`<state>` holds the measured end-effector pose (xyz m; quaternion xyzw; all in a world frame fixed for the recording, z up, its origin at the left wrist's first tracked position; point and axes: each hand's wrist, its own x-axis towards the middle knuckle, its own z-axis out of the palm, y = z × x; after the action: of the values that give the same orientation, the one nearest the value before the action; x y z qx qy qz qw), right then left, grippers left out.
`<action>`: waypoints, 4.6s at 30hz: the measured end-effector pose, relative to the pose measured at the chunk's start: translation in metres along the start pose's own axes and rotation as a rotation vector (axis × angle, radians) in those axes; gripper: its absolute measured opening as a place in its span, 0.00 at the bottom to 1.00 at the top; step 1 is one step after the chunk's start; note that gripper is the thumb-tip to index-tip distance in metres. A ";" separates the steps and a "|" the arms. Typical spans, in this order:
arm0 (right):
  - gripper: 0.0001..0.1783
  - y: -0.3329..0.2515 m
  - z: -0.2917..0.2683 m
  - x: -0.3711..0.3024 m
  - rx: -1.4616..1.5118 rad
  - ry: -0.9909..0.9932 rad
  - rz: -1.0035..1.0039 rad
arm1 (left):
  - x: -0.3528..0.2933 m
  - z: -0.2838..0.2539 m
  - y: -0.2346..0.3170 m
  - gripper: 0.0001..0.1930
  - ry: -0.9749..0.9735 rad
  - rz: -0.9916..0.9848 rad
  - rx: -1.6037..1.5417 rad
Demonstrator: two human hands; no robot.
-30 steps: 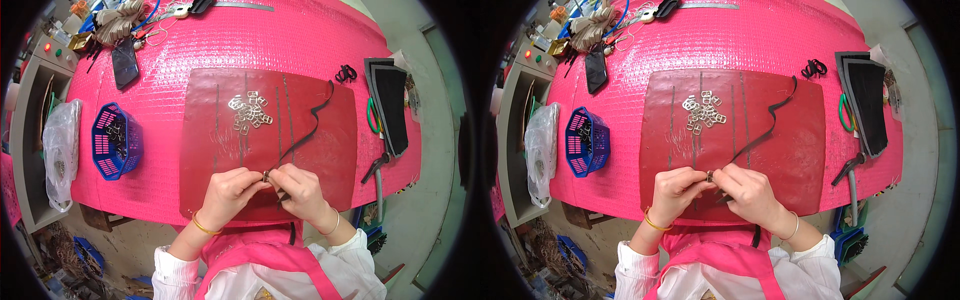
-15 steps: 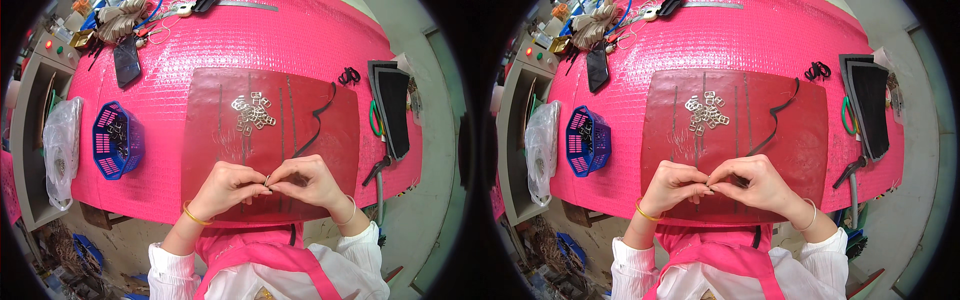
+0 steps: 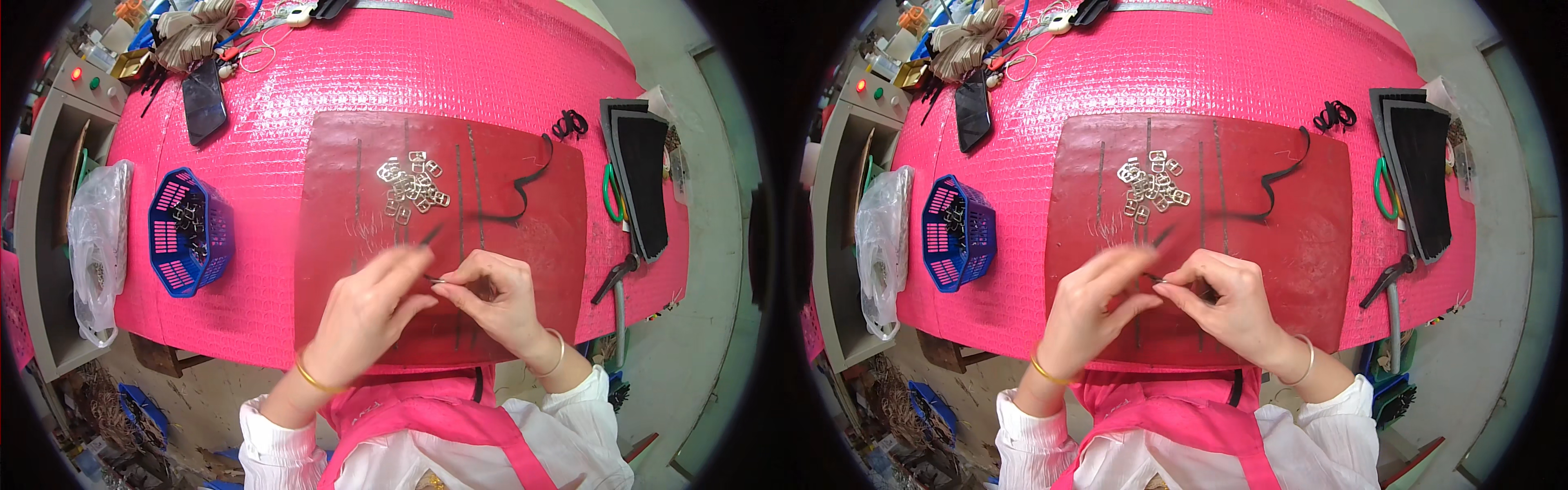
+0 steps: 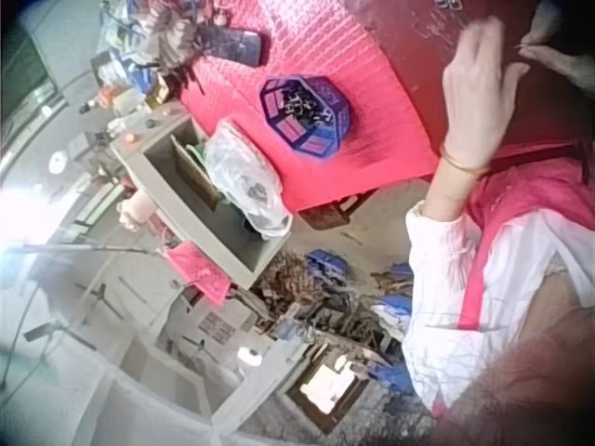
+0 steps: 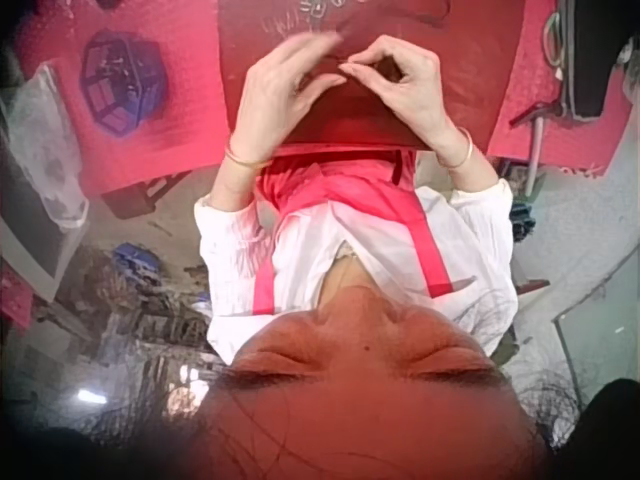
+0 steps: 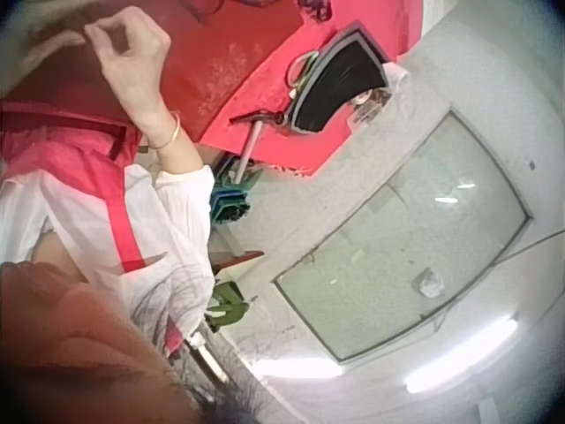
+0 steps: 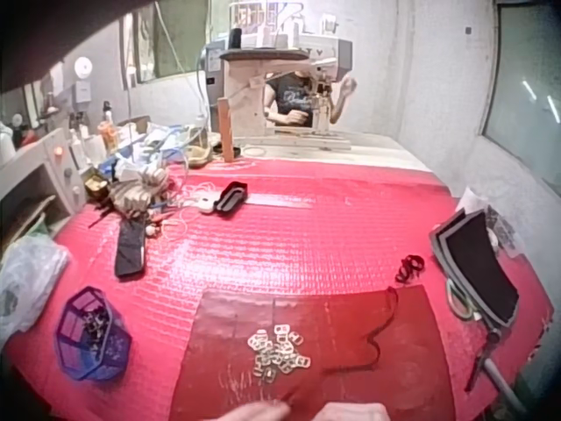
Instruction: The person repeatedly threads the end of a black strap through metal buckles and cuts the strap with snips.
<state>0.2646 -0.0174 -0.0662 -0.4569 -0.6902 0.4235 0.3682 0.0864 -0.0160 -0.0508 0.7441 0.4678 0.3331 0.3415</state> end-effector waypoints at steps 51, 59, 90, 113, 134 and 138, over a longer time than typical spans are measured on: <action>0.22 0.009 0.022 -0.016 0.834 -0.392 0.604 | -0.018 -0.130 -0.052 0.15 0.475 -0.034 0.977; 0.14 -0.001 0.020 -0.025 0.393 -0.480 0.380 | 0.008 0.006 -0.021 0.08 -0.327 -0.428 -0.369; 0.06 0.001 0.031 -0.008 0.663 0.244 0.416 | -0.017 0.025 -0.014 0.07 0.152 -0.668 -1.284; 0.03 -0.002 0.015 -0.010 0.472 0.164 0.497 | -0.042 0.022 -0.024 0.08 0.215 -0.656 -1.255; 0.06 0.006 -0.001 0.013 0.533 -0.209 0.710 | -0.041 0.014 -0.019 0.09 0.053 -0.660 -1.325; 0.06 0.000 -0.001 0.013 0.598 -0.293 0.741 | -0.040 0.015 -0.018 0.09 -0.031 -0.629 -1.393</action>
<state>0.2617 -0.0048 -0.0641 -0.4816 -0.3740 0.7651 0.2070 0.0765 -0.0502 -0.0810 0.1932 0.3347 0.4279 0.8170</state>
